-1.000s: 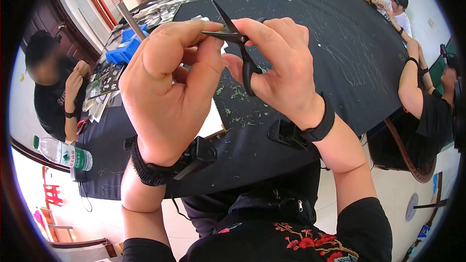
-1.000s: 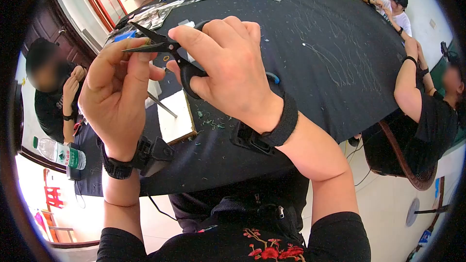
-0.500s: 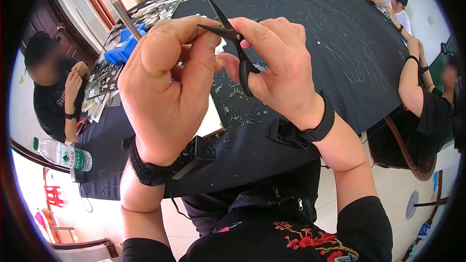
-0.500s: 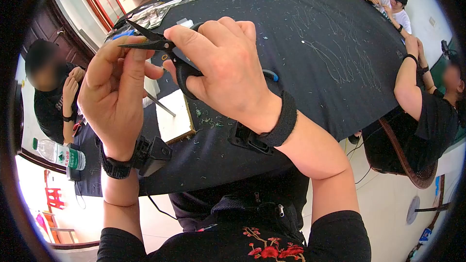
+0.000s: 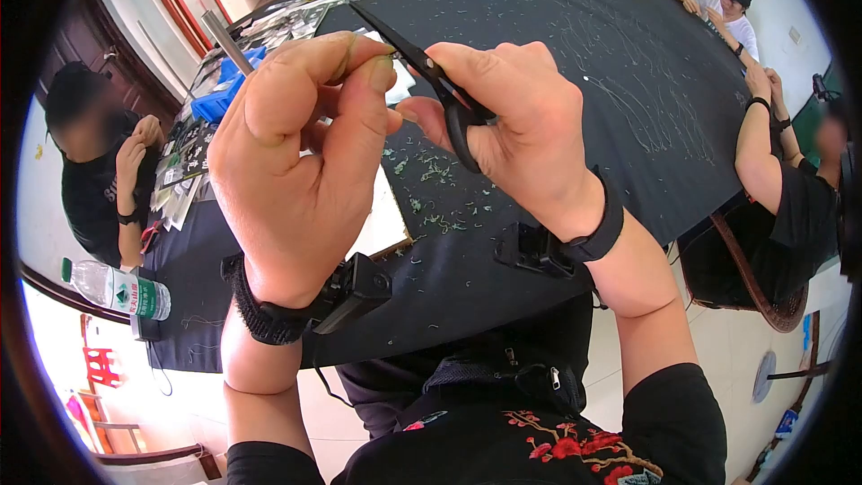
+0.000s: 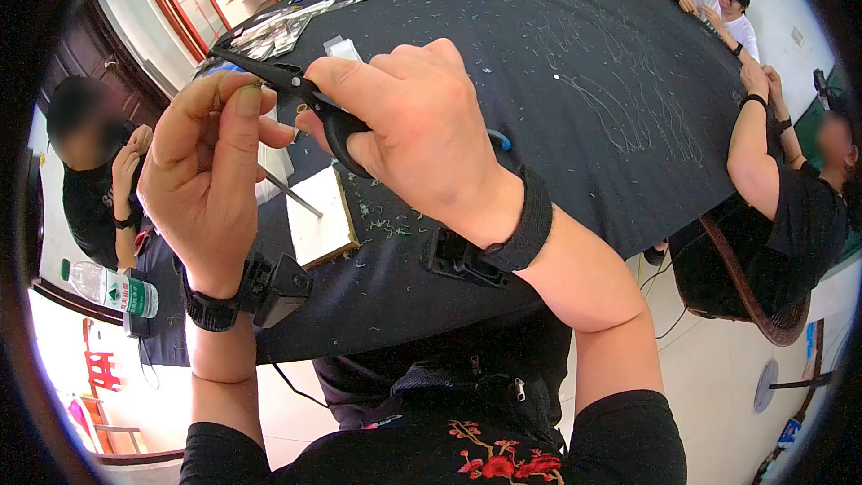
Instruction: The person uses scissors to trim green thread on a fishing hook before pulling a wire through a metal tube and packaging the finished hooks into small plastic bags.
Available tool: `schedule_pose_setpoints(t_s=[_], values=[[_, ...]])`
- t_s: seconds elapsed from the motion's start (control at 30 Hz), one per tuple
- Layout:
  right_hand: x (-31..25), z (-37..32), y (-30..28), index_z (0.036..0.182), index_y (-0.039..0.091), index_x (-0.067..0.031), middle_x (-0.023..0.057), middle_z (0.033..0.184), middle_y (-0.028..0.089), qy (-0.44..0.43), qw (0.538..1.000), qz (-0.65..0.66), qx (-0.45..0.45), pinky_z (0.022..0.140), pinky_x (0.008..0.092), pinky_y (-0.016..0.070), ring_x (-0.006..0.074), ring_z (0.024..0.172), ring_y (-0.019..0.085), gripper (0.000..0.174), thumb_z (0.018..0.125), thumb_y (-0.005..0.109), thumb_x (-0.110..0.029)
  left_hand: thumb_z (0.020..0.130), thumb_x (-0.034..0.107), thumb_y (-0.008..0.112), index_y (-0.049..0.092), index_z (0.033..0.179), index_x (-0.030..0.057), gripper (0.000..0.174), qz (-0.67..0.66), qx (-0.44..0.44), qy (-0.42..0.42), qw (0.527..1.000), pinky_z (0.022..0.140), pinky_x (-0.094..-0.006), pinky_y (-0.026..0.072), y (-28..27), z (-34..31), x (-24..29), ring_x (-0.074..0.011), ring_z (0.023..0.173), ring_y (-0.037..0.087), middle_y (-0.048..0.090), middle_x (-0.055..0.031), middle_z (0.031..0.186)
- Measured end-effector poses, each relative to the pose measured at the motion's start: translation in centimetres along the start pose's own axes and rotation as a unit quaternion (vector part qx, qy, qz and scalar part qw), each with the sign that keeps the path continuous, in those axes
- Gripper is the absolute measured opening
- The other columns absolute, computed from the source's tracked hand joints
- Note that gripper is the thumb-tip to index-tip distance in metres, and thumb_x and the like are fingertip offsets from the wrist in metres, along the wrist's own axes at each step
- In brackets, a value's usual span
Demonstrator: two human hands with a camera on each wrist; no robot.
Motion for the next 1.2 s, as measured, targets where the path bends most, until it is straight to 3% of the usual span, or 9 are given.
schedule_pose_setpoints(t_s=[0.1,0.17,0.2,0.37,0.47,0.7,0.77,0.87,1.2], values=[[0.2,0.1,0.1,0.090,0.059,-0.0109,0.0023,0.063,0.053,0.014,0.999,0.041,0.003,0.060,0.0305,0.0310,0.0175,0.062,0.050,0.029,0.065,0.070,-0.019,0.084,0.007,0.054,0.056,0.098,-0.0020,0.016,-0.009,0.003,-0.023,1.000,0.042,-0.0123,0.0377,0.0,0.1,-0.1,-0.0088,0.062,0.060,0.062,-0.0086,0.080],[0.8,0.1,0.4,0.093,0.058,-0.0108,0.0017,0.069,0.056,0.076,0.983,0.163,0.041,0.062,0.0310,0.0310,0.0166,0.066,0.051,0.032,0.065,0.071,-0.022,0.084,0.007,0.054,0.056,0.098,-0.0019,0.016,-0.022,0.004,-0.037,0.999,0.042,-0.0122,0.0376,0.0,0.1,-0.2,-0.0088,0.062,0.060,0.062,-0.0087,0.080],[0.7,0.1,0.3,0.093,0.058,-0.0108,0.0017,0.069,0.056,0.075,0.983,0.164,0.041,0.062,0.0310,0.0310,0.0166,0.066,0.051,0.032,0.065,0.071,-0.022,0.084,0.007,0.054,0.056,0.098,-0.0018,0.017,-0.037,0.004,-0.053,0.998,0.042,-0.0120,0.0374,0.0,0.1,-0.2,-0.0087,0.062,0.060,0.063,-0.0088,0.080],[-0.1,0.5,-0.2,0.100,0.057,-0.0126,0.0015,0.074,0.049,-0.008,0.999,0.041,-0.015,0.067,0.0323,0.0309,0.0197,0.073,0.047,0.046,0.060,0.075,-0.025,0.084,0.007,0.054,0.056,0.098,-0.0022,0.017,-0.048,0.032,-0.040,0.998,0.042,-0.0119,0.0373,-0.3,0.1,-0.2,-0.0088,0.063,0.061,0.063,-0.0093,0.082],[-0.1,0.2,0.0,0.101,0.057,-0.0132,0.0023,0.073,0.044,-0.030,0.999,0.016,0.011,0.067,0.0326,0.0315,0.0212,0.073,0.044,0.050,0.057,0.076,-0.024,0.084,0.007,0.054,0.057,0.098,-0.0024,0.017,-0.054,0.036,-0.032,0.997,0.043,-0.0119,0.0376,-0.4,0.0,-0.2,-0.0089,0.064,0.061,0.063,-0.0092,0.082],[0.1,0.1,0.2,0.100,0.056,-0.0091,0.0050,0.072,0.047,-0.034,0.999,0.025,0.032,0.064,0.0333,0.0366,0.0230,0.070,0.045,0.047,0.057,0.074,-0.017,0.086,0.009,0.052,0.057,0.098,-0.0024,0.017,-0.106,0.018,-0.040,0.993,0.043,-0.0128,0.0393,0.1,-0.2,-0.3,-0.0097,0.063,0.061,0.063,-0.0089,0.080],[0.1,0.1,0.2,0.105,0.055,-0.0061,0.0049,0.073,0.053,-0.043,0.999,0.014,0.019,0.061,0.0293,0.0392,0.0206,0.069,0.048,0.052,0.058,0.076,-0.014,0.086,0.009,0.052,0.057,0.098,-0.0023,0.017,-0.130,0.015,-0.050,0.990,0.042,-0.0129,0.0391,0.2,-0.3,-0.4,-0.0097,0.063,0.061,0.063,-0.0092,0.080],[-0.1,0.0,0.3,0.100,0.056,-0.0071,0.0067,0.072,0.048,-0.022,0.999,0.031,0.020,0.062,0.0328,0.0393,0.0241,0.069,0.045,0.046,0.058,0.072,-0.011,0.086,0.009,0.052,0.057,0.098,-0.0022,0.018,-0.156,0.010,-0.063,0.986,0.042,-0.0129,0.0386,0.4,-0.3,-0.4,-0.0096,0.062,0.061,0.064,-0.0099,0.080],[-0.3,-0.1,0.4,0.099,0.056,-0.0075,0.0066,0.071,0.049,-0.008,1.000,0.026,0.003,0.059,0.0325,0.0400,0.0242,0.068,0.046,0.043,0.058,0.070,-0.008,0.086,0.009,0.052,0.057,0.097,-0.0012,0.016,-0.142,0.013,-0.063,0.988,0.040,-0.0120,0.0366,0.4,-0.3,-0.5,-0.0074,0.060,0.060,0.064,-0.0096,0.079]])
Point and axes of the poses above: each hand's wrist, its own z-axis towards the middle knuckle, its own y-axis out of the palm, x = y × z, the point moved 4 cm from there along z, towards the middle knuckle
